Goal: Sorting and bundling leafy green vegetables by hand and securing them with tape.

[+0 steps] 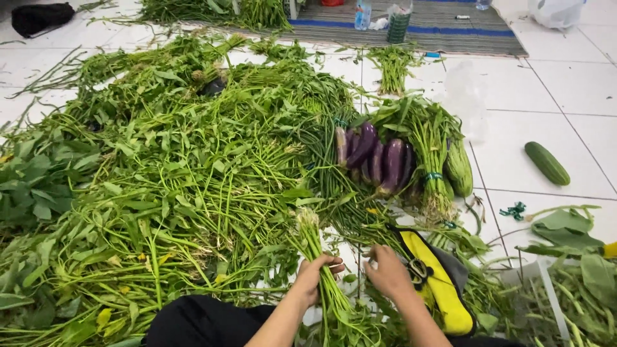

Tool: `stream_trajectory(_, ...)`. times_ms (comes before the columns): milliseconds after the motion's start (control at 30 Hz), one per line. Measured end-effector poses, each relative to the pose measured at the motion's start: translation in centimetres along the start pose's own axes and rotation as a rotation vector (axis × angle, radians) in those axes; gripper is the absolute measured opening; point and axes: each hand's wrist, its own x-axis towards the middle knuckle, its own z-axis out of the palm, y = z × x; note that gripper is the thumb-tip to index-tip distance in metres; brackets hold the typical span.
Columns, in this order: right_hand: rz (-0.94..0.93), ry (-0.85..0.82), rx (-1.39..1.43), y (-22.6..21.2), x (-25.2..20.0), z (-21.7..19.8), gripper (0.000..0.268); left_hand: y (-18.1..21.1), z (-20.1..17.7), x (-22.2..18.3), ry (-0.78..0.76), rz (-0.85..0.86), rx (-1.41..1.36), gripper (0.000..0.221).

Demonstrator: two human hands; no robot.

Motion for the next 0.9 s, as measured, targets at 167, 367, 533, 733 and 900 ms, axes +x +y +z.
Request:
stream_trajectory(167, 0.134, -0.184, -0.209, 4.1, 2.6, 3.0, 0.040, -0.1, -0.2, 1.0, -0.126, -0.052, -0.249, 0.030)
stream_trajectory(367, 0.179, -0.320, -0.286, 3.3, 2.3, 3.5, 0.034, -0.8, -0.4, 1.6, -0.019, -0.036, -0.277, 0.021)
stream_trajectory(533, 0.163, -0.263, -0.311, 1.7, 0.8, 1.9, 0.034, -3.1, -2.7, 5.7, 0.081, 0.008, -0.121, 0.022)
stream_trajectory(733, 0.162, -0.229, -0.142, 0.7, -0.5, 0.0, 0.074, -1.8, -2.9, 5.2, -0.380, -0.063, -0.649, 0.010)
stream_trajectory(900, 0.116, -0.193, -0.179, 0.7, 0.0, 0.5, 0.026, -1.2, -1.6, 2.9, -0.264, 0.107, -0.587, 0.010)
